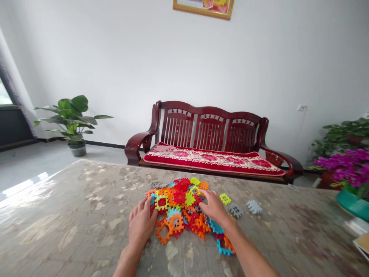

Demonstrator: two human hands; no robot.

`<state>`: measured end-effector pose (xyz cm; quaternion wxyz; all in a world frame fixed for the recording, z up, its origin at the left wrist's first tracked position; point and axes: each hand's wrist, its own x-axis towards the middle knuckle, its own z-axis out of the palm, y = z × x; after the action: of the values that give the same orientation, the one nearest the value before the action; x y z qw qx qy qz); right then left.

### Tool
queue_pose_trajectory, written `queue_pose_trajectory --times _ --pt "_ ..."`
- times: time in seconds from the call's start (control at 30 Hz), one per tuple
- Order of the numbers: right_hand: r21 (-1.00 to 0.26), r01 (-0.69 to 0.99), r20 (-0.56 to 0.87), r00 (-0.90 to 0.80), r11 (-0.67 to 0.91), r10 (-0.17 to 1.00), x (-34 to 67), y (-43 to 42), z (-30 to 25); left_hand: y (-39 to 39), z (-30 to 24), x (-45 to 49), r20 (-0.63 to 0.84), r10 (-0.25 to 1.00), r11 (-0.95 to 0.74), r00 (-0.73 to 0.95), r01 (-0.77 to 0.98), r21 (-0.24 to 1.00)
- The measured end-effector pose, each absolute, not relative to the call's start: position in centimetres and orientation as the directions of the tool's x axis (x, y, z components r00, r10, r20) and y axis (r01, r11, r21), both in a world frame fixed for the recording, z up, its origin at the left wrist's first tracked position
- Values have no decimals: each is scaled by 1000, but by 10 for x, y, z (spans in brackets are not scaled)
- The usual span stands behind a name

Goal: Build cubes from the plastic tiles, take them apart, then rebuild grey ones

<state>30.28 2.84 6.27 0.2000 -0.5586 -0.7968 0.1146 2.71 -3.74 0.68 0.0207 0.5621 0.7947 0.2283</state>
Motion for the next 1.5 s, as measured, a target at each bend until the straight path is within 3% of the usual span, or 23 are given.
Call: queue_pose_trajectory --times 0.23,0.5,0.73,0.87,1.13,1.3,1.4,1.5 --pt "-418 765 107 -494 490 863 276 21 62 -39 9 28 221 902 259 -371 874 412" --pt "-286 863 66 -416 417 907 308 13 68 -39 8 29 230 898 259 -374 874 410" --pt "-378 842 165 -348 385 923 294 50 58 -37 5 27 231 896 252 -380 862 441" --pt "-369 839 120 -383 400 916 295 57 47 -38 6 28 218 898 258 -382 859 441" --pt "-341 895 151 -250 288 956 314 42 49 -40 12 30 212 900 267 -380 866 422" --pt "-380 800 226 -406 463 886 295 13 59 -41 14 31 202 903 268 -378 866 422" --pt "-368 764 156 -512 530 845 287 1 60 -40 13 30 210 901 262 -378 864 431" --pt "-345 797 100 -494 496 864 285 -1 60 -40 12 30 218 899 256 -381 858 445"
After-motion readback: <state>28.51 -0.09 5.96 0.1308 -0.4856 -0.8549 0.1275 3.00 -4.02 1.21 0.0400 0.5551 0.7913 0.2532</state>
